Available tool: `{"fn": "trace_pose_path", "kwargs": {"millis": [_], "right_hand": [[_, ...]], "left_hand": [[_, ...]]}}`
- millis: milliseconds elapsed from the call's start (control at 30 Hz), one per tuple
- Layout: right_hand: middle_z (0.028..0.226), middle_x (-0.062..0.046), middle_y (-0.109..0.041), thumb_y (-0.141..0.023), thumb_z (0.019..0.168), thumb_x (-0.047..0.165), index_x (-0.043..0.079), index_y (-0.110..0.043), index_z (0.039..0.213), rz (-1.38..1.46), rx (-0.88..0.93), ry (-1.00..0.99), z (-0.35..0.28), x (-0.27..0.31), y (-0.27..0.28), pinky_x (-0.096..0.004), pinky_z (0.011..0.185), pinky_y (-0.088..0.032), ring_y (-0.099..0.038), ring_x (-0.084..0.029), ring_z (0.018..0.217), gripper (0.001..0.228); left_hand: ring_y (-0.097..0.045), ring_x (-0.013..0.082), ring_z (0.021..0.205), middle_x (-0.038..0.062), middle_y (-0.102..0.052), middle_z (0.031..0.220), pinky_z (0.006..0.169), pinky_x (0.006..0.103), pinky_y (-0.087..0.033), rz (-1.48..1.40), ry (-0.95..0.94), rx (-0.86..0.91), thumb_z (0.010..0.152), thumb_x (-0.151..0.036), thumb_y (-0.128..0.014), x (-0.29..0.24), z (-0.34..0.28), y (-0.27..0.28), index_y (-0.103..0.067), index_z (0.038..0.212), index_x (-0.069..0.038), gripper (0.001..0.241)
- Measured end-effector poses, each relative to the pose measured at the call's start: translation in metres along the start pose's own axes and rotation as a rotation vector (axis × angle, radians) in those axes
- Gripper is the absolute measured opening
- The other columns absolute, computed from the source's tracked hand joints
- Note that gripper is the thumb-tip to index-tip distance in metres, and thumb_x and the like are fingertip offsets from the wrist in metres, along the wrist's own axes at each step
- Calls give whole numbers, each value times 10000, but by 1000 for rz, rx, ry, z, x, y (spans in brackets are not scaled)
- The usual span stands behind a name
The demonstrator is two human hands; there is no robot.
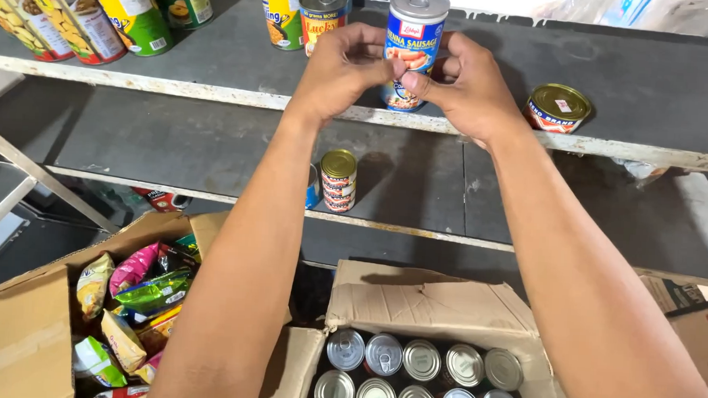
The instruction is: Organize and stock various canned goods and snacks from boxes onto store shelves.
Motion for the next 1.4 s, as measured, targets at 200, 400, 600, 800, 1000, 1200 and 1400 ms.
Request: {"fn": "trace_pose_path", "kwargs": {"millis": [200, 400, 600, 800, 1000, 1200, 1400], "right_hand": [[1188, -134, -749, -820, 864, 32, -36, -563, 1333, -1, 27, 88, 2, -8, 3, -329, 930, -617, -728, -165, 1091, 539], [1191, -150, -746, -805, 903, -9, -60, -587, 1306, 129, -24, 168, -5, -6, 6, -339, 975, -634, -733, -176, 1099, 461], [1238, -126, -727, -826, 948, -2, -56, -590, 1339, 190, 19, 286, -47, 30, 11, -335, 1011, -625, -711, -174, 1151, 460], [1213, -65, -742, -847, 864, 23, -14, -622, 1316, -152, 23, 275, -146, 74, 12, -296, 918, -587, -715, -132, 1139, 506], [1088, -58, -774, -820, 742, 33, 27, -701, 1210, -205, 12, 9, -244, 33, 13, -288, 849, -588, -682, -92, 988, 483], [1050, -69, -753, -904, 637, 99, 28, -616, 1183, -365, 32, -254, -326, -1, 12, -307, 828, -610, -764, -142, 956, 622], [1009, -90, -802, -903, 578, 97, 215, -428, 1504, -269, 203, -720, -391, -20, 8, -341, 807, -628, -811, -181, 893, 1047]], "left_hand": [[-724, 105, 867, 72, -786, 962, 768, 280, -590, 298, 79, 7, 784, -349, -904, -18, -6, -20, -742, 1107, -1, 502], [-726, 99, 871, 77, -789, 964, 776, 281, -600, 219, -106, -97, 859, -328, -845, -10, -7, -31, -738, 1079, 23, 428], [-719, 94, 894, 56, -769, 999, 795, 277, -598, 150, -137, -69, 903, -364, -832, -74, -39, -60, -707, 1151, 17, 472], [-690, 135, 864, 74, -721, 1028, 753, 336, -601, -55, 46, -53, 811, -227, -902, -109, -123, -133, -607, 1257, 25, 592], [-659, 145, 1143, 77, -689, 1249, 1032, 341, -568, -99, 171, -132, 786, -138, -878, -74, -206, -196, -548, 1378, 10, 694], [-629, 160, 1213, 96, -654, 1310, 1070, 348, -518, -135, 450, -41, 723, -179, -876, -32, -284, -250, -516, 1414, 1, 799], [-611, 201, 1241, 114, -633, 1329, 1084, 339, -476, -71, 662, 218, 644, -209, -850, 23, -361, -290, -482, 1430, -9, 892]]}}
Point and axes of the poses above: each hand's wrist, its own z-axis towards the middle knuckle, its own y-axis out of the back of the hand, x = y × z, the point moved 3 cm from there along z, towards the middle knuckle
